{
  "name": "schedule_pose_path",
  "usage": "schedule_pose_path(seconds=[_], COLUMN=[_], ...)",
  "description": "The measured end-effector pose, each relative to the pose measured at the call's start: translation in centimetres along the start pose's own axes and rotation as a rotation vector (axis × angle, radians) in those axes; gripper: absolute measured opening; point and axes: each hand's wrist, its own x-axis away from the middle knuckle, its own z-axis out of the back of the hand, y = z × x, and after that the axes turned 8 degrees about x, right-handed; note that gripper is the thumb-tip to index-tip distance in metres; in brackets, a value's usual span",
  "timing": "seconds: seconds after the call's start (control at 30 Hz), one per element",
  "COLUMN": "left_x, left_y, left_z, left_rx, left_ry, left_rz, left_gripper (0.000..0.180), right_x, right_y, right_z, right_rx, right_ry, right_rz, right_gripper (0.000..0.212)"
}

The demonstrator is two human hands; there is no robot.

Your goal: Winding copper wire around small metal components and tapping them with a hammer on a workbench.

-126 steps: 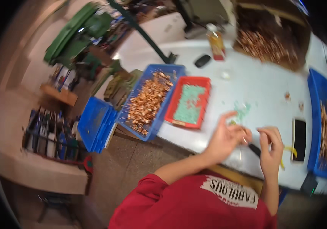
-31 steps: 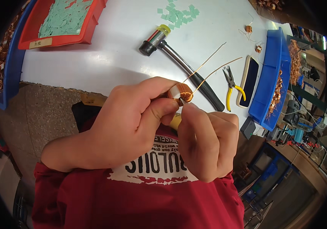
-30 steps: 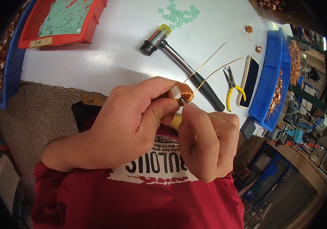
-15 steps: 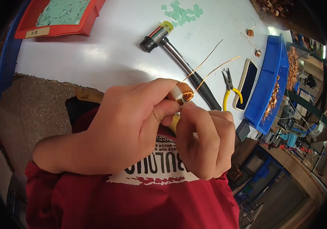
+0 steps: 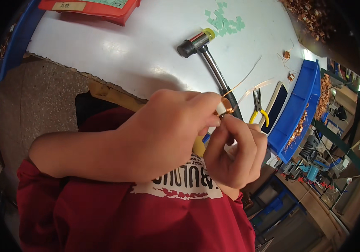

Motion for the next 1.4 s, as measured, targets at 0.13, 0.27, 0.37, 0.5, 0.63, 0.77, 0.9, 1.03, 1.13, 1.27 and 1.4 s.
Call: schedule_pose_path(seconds=[0.13,0.27,0.37,0.5,0.63,0.77,0.9,1.03,1.13,1.27,1.4], left_x=[-0.2,-0.5,-0.2,-0.2,-0.1,0.0,0.2,-0.1,-0.2,0.1,0.5], left_y=[-0.1,0.1,0.2,0.6,1.0,1.2,0.8,1.0,1.1,1.0,0.2], left_z=[0.5,1.2,1.0,1.2,1.6,1.8,1.8,1.9,1.7,1.4,2.5], left_rx=[0.080,0.208,0.185,0.126,0.092,0.141,0.160,0.146,0.145,0.162,0.165], left_ry=[-0.014,-0.048,-0.015,-0.027,-0.047,-0.029,0.006,-0.019,-0.007,0.055,-0.035], left_rz=[0.066,0.196,0.173,0.111,0.064,0.084,0.078,0.087,0.087,0.084,0.456], left_gripper=[0.023,0.022,0.020,0.019,0.017,0.015,0.012,0.011,0.008,0.005,0.016], right_x=[-0.4,1.2,2.2,3.0,3.5,3.5,3.7,2.3,2.3,2.4,3.0], right_y=[0.6,1.8,4.2,4.9,5.3,6.2,6.6,6.9,6.7,6.0,5.5], right_z=[0.7,-0.1,0.1,-1.1,-1.8,-1.6,0.7,3.1,3.8,4.5,4.0], right_rx=[-0.046,-0.534,0.017,0.231,0.267,0.247,-0.091,-0.792,-1.139,-1.202,-1.210], right_ry=[-0.191,0.172,-0.101,-0.298,-0.406,-0.376,-0.204,0.071,0.176,0.136,0.044], right_rz=[-0.012,-0.487,-0.355,-0.232,-0.178,-0.273,-0.741,-0.946,-0.878,-0.780,-0.810], right_gripper=[0.032,0.034,0.041,0.043,0.040,0.033,0.020,0.021,0.023,0.027,0.035])
